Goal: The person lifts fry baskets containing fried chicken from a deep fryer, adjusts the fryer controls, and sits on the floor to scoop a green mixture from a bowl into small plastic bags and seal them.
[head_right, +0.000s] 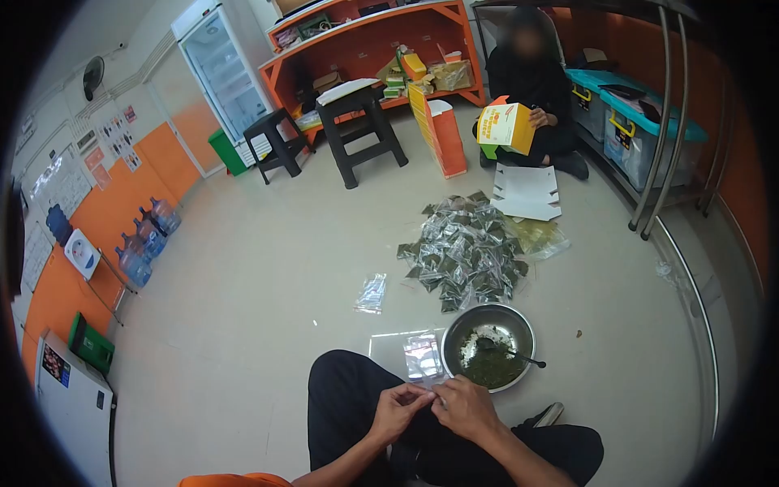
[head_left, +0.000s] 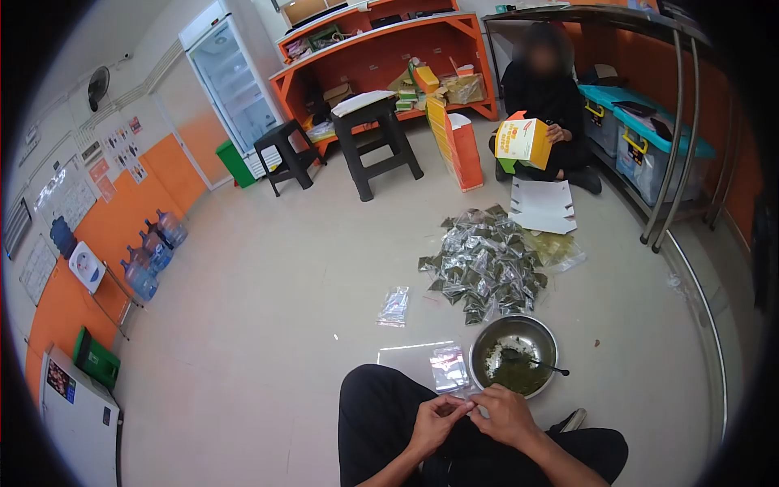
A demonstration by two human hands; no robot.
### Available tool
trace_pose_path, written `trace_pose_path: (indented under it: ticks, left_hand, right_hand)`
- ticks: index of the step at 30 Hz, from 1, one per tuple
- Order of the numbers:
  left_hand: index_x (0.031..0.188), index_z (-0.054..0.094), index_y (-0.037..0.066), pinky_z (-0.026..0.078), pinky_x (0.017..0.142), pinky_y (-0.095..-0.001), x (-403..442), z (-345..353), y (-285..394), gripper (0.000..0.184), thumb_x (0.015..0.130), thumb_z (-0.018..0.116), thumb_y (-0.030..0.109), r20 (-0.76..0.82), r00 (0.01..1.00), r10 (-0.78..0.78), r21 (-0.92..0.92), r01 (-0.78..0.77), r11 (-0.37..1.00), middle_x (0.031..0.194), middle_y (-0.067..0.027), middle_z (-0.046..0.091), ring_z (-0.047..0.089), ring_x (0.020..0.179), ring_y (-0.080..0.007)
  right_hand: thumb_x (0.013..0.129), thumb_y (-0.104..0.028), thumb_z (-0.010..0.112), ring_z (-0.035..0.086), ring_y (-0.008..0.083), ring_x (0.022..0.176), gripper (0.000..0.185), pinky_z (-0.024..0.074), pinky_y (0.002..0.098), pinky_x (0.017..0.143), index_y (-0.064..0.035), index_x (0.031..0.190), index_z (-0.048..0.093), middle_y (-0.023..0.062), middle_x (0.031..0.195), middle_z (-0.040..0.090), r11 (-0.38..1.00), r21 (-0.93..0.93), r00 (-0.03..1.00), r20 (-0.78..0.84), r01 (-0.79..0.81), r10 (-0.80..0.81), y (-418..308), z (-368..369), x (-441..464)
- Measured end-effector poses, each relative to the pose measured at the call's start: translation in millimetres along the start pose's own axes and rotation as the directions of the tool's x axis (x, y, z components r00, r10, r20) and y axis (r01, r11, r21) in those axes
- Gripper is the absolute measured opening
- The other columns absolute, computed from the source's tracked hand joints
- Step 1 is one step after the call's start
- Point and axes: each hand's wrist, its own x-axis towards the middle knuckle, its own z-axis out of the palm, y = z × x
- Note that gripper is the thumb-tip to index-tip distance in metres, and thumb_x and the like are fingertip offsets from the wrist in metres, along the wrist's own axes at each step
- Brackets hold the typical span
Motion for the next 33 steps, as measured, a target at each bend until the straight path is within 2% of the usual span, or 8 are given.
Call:
trace_pose_path:
  ticks: [5, 8, 14, 17, 23, 27, 30, 33]
  left_hand:
    - [0.093, 0.068, -0.003, 0.050, 0.075, -0.0217, -0.3, 4.4, -5.8, 0.014, 0.091, 0.071, 0.011, -0.042, 0.997, 0.061, 0.042, -0.059, 0.997, 0.088, -0.0047, 0.070, 0.063, 0.082, -0.0069]
    - [0.093, 0.069, -0.002, 0.050, 0.077, -0.0219, 2.1, 1.5, -2.3, 0.015, 0.090, 0.072, 0.012, -0.001, 0.997, 0.080, 0.126, -0.079, 0.989, 0.088, -0.0045, 0.070, 0.063, 0.084, -0.0071]
    - [0.096, 0.070, -0.003, 0.051, 0.080, -0.0229, 4.7, -4.6, 4.5, 0.014, 0.091, 0.070, 0.011, 0.081, 0.993, 0.092, 0.080, -0.098, 0.992, 0.090, -0.0055, 0.071, 0.064, 0.086, -0.0083]
    - [0.096, 0.069, -0.004, 0.051, 0.080, -0.0230, 3.5, -1.9, 3.9, 0.015, 0.091, 0.070, 0.010, 0.056, 0.993, 0.103, 0.080, -0.107, 0.991, 0.091, -0.0063, 0.071, 0.064, 0.086, -0.0088]
    - [0.094, 0.068, -0.004, 0.053, 0.079, -0.0228, 1.4, 10.7, 4.9, 0.010, 0.092, 0.068, 0.006, -0.030, 0.998, 0.061, 0.055, -0.060, 0.997, 0.093, -0.0074, 0.071, 0.065, 0.086, -0.0092]
    - [0.092, 0.068, -0.003, 0.052, 0.076, -0.0220, -0.8, 19.3, 7.4, 0.010, 0.092, 0.068, 0.006, -0.061, 0.998, 0.024, 0.104, -0.017, 0.994, 0.089, -0.0058, 0.070, 0.063, 0.084, -0.0073]
    - [0.091, 0.067, -0.004, 0.052, 0.073, -0.0229, 7.3, 22.9, -7.4, 0.014, 0.094, 0.066, 0.009, -0.077, 0.990, 0.116, 0.146, -0.104, 0.984, 0.085, -0.0038, 0.069, 0.062, 0.081, -0.0066]
    - [0.097, 0.066, -0.005, 0.054, 0.069, -0.0281, 16.7, 29.4, -7.0, 0.020, 0.097, 0.061, 0.014, 0.008, 0.968, 0.252, 0.206, -0.248, 0.947, 0.081, -0.0104, 0.071, 0.069, 0.076, -0.0131]
  right_hand:
    - [0.077, -0.015, 0.076, 0.067, 0.0267, 0.079, 0.022, 0.0548, 0.0360, 0.071, -0.0011, 0.093, 0.073, 0.0128, 0.084, 0.069, 0.996, 0.082, 0.998, 0.044, -0.041, 0.037, 4.0, 0.9, 3.8]
    - [0.078, -0.013, 0.079, 0.070, 0.0206, 0.079, 0.024, 0.0550, 0.0301, 0.071, 0.0001, 0.098, 0.074, 0.0129, 0.087, 0.071, 0.863, 0.397, 0.944, 0.231, -0.312, 0.236, 2.7, -16.3, 9.0]
    - [0.081, -0.014, 0.078, 0.070, 0.0176, 0.077, 0.025, 0.0542, 0.0272, 0.070, -0.0011, 0.102, 0.074, 0.0138, 0.090, 0.071, 0.765, 0.524, 0.923, 0.290, -0.374, 0.252, 9.3, -23.8, 6.9]
    - [0.081, -0.014, 0.073, 0.069, 0.0287, 0.074, 0.027, 0.0556, 0.0340, 0.068, -0.0013, 0.104, 0.072, 0.0164, 0.088, 0.070, 0.910, 0.395, 0.988, 0.131, -0.124, 0.078, 9.8, -17.4, 5.5]
    - [0.080, -0.012, 0.069, 0.065, 0.0306, 0.079, 0.039, 0.0544, 0.0398, 0.070, 0.0009, 0.117, 0.064, 0.0142, 0.086, 0.066, 0.998, -0.007, 0.998, 0.009, 0.060, -0.060, 0.8, -8.7, 1.1]
    - [0.078, -0.006, 0.067, 0.064, 0.0307, 0.076, 0.026, 0.0531, 0.0402, 0.068, 0.0026, 0.102, 0.068, 0.0149, 0.080, 0.065, 0.995, -0.073, 0.997, -0.019, 0.068, -0.070, -3.9, -14.6, 2.0]
    - [0.080, -0.006, 0.066, 0.063, 0.0318, 0.076, 0.017, 0.0523, 0.0408, 0.069, 0.0021, 0.095, 0.069, 0.0147, 0.080, 0.064, 0.997, -0.059, 0.997, -0.053, 0.055, -0.058, 0.2, -15.6, 3.3]
    - [0.082, -0.006, 0.065, 0.063, 0.0333, 0.076, 0.011, 0.0512, 0.0423, 0.069, 0.0017, 0.090, 0.068, 0.0147, 0.079, 0.062, 0.999, -0.033, 0.994, -0.102, 0.038, -0.041, 9.7, -11.1, 6.2]
